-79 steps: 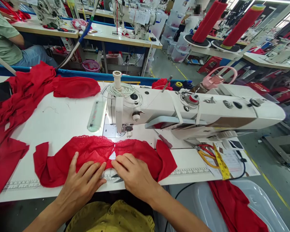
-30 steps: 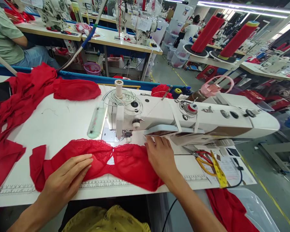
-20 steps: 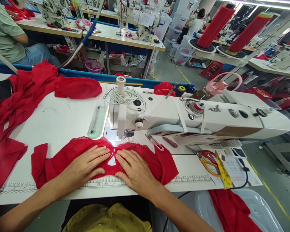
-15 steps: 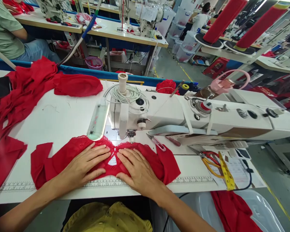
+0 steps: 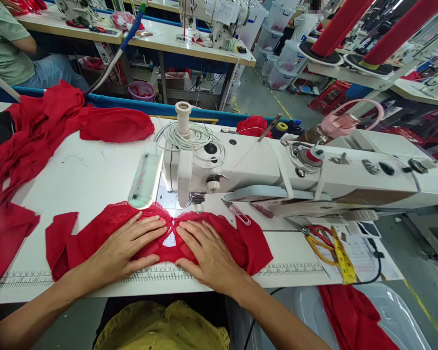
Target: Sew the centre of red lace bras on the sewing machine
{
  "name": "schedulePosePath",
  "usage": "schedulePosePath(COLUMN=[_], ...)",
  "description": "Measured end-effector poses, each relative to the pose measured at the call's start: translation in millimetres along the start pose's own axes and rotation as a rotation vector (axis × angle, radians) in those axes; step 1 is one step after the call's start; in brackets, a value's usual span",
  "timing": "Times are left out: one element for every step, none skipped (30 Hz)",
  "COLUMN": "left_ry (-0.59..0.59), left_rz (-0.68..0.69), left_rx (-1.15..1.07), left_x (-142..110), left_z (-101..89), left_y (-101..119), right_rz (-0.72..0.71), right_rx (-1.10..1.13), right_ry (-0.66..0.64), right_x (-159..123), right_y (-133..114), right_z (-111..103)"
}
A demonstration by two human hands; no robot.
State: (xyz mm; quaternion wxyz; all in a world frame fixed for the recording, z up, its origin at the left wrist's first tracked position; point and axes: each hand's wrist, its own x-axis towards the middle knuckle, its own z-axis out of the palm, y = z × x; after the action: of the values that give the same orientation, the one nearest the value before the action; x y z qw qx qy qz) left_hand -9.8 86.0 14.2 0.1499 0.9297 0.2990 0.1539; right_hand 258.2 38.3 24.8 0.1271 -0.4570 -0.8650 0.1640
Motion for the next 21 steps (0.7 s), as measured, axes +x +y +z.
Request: schedulePosePath(left_ry=[0.004, 0.009, 0.012, 0.013, 0.013, 0.011, 0.008, 0.004, 0.002, 0.0, 0.002, 0.004, 0.009, 0.013, 0.017, 0.019, 0.02, 0.02, 0.019, 0.017, 0.016], left_rz=[0.001, 0.0, -0.002, -0.004, -0.003, -0.001, 0.003, 0.008, 0.013, 0.016, 0.019, 0.022, 0.023, 0.025, 0.027, 0.029, 0.03, 0.029, 0.028, 0.026, 0.023], left_rx=[-0.002, -0.004, -0.005, -0.004, -0.002, 0.004, 0.011, 0.019, 0.027, 0.033, 0.038, 0.041, 0.042, 0.042, 0.041, 0.04, 0.038, 0.038, 0.038, 0.038, 0.038], left_x=[0.0, 0.0, -0.1, -0.3, -0.5, -0.7, -0.9, -1.2, -1.4, -1.6, -1.7, -1.8, -1.8, -1.8, -1.7, -1.6, -1.5, -1.4, -1.3, -1.2, -1.1], left_z=[0.1, 0.3, 0.6, 0.9, 1.2, 1.5, 1.8, 2.0, 2.2, 2.3, 2.4, 2.5, 2.5, 2.5, 2.5, 2.4, 2.3, 2.2, 2.0, 1.9, 1.7], left_y=[-0.2, -0.4, -0.6, -0.8, -1.0, -1.3, -1.5, -1.8, -2.1, -2.4, -2.7, -2.9, -3.2, -3.4, -3.5, -3.6, -3.7, -3.7, -3.6, -3.6, -3.5], right_rz=[-0.002, -0.004, -0.006, -0.007, -0.007, -0.005, -0.003, -0.001, 0.003, 0.005, 0.005, 0.004, 0.003, 0.001, 0.0, -0.001, -0.001, -0.001, -0.002, -0.003, -0.005], right_rx=[-0.001, -0.001, -0.001, -0.002, -0.001, -0.001, 0.001, 0.002, 0.005, 0.007, 0.009, 0.011, 0.012, 0.012, 0.011, 0.011, 0.01, 0.011, 0.012, 0.013, 0.014], right_ry=[0.002, 0.005, 0.007, 0.01, 0.012, 0.013, 0.013, 0.013, 0.01, 0.008, 0.007, 0.007, 0.008, 0.01, 0.012, 0.015, 0.017, 0.019, 0.023, 0.027, 0.033], right_x=[-0.2, -0.3, -0.5, -0.6, -0.6, -0.6, -0.6, -0.6, -0.5, -0.6, -0.7, -0.9, -1.1, -1.3, -1.4, -1.4, -1.4, -1.2, -0.9, -0.6, -0.5], right_y=[0.2, 0.3, 0.5, 0.6, 0.8, 0.9, 0.9, 0.9, 0.9, 0.9, 0.9, 0.9, 0.9, 0.9, 0.9, 0.9, 0.9, 0.9, 0.9, 0.9, 1.0], right_z=[0.2, 0.5, 0.7, 1.0, 1.2, 1.3, 1.4, 1.4, 1.3, 1.1, 1.0, 0.8, 0.6, 0.5, 0.5, 0.5, 0.6, 0.8, 0.9, 1.2, 1.3])
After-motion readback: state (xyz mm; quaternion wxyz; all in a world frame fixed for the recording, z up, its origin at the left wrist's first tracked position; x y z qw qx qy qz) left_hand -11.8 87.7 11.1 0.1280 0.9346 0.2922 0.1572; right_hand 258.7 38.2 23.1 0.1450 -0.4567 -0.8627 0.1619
